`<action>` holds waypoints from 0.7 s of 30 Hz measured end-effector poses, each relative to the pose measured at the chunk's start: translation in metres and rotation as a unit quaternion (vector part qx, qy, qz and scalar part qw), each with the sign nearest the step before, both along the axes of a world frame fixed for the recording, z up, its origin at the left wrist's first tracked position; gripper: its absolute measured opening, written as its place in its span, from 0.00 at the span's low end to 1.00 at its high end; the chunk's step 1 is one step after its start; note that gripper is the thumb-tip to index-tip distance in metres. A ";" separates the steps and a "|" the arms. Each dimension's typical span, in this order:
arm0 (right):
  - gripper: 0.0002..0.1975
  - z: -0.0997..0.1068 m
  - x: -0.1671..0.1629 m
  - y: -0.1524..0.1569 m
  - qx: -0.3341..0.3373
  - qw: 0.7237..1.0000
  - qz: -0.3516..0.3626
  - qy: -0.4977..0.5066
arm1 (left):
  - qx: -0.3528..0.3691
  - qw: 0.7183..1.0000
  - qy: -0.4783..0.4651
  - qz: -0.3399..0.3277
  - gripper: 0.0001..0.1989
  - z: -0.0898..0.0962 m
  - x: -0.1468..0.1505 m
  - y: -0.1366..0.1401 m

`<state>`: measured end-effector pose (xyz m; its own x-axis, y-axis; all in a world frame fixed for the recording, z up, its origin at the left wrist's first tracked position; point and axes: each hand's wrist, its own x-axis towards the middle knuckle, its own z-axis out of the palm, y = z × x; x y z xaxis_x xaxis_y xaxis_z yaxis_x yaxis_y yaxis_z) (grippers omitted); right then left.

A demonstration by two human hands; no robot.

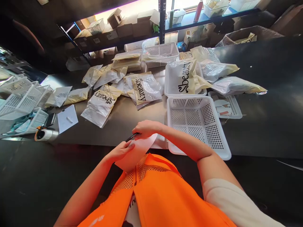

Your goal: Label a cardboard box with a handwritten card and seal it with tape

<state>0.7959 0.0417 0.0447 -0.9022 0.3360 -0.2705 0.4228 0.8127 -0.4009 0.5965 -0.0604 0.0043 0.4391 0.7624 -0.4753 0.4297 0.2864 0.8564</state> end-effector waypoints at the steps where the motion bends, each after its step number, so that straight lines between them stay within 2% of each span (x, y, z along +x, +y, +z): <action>1: 0.13 -0.002 0.002 0.001 -0.017 1.000 -0.006 0.012 | 0.016 1.000 0.005 0.003 0.31 0.002 0.003 0.000; 5: 0.12 -0.018 0.018 0.009 -0.082 0.990 -0.089 0.072 | 0.071 0.996 -0.014 0.058 0.29 0.009 0.010 0.003; 7: 0.11 -0.032 0.032 0.010 -0.124 0.964 -0.183 0.147 | 0.072 0.989 -0.039 0.121 0.28 0.013 0.011 0.004; 8: 0.11 -0.040 0.042 0.010 -0.150 0.934 -0.254 0.202 | 0.064 0.984 -0.058 0.157 0.28 0.015 0.011 0.004; 9: 0.12 -0.049 0.054 0.007 -0.170 0.892 -0.332 0.256 | 0.052 0.976 -0.082 0.195 0.28 0.017 0.012 0.004; 12: 0.20 -0.073 0.099 -0.013 -0.169 0.731 -0.545 0.374 | 0.007 0.932 -0.152 0.329 0.26 0.019 0.021 0.012; 15: 0.29 -0.086 0.148 -0.056 -0.126 0.611 -0.661 0.416 | -0.084 0.880 -0.174 0.433 0.13 0.017 0.050 0.039; 17: 0.30 -0.089 0.174 -0.094 -0.116 0.538 -0.711 0.437 | -0.164 0.879 -0.152 0.420 0.05 0.015 0.088 0.064; 19: 0.30 -0.088 0.193 -0.135 -0.117 0.471 -0.750 0.450 | -0.218 0.898 -0.122 0.361 0.05 0.010 0.138 0.088; 21: 0.29 -0.089 0.206 -0.174 -0.116 0.410 -0.781 0.457 | -0.229 0.920 -0.102 0.302 0.06 0.004 0.197 0.108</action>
<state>1.0014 -0.1320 -0.0442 0.6037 0.7578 -0.2478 -0.0577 -0.2685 -0.9616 0.7935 0.0476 0.0081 0.1177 0.6376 -0.7613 -0.0823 0.7703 0.6324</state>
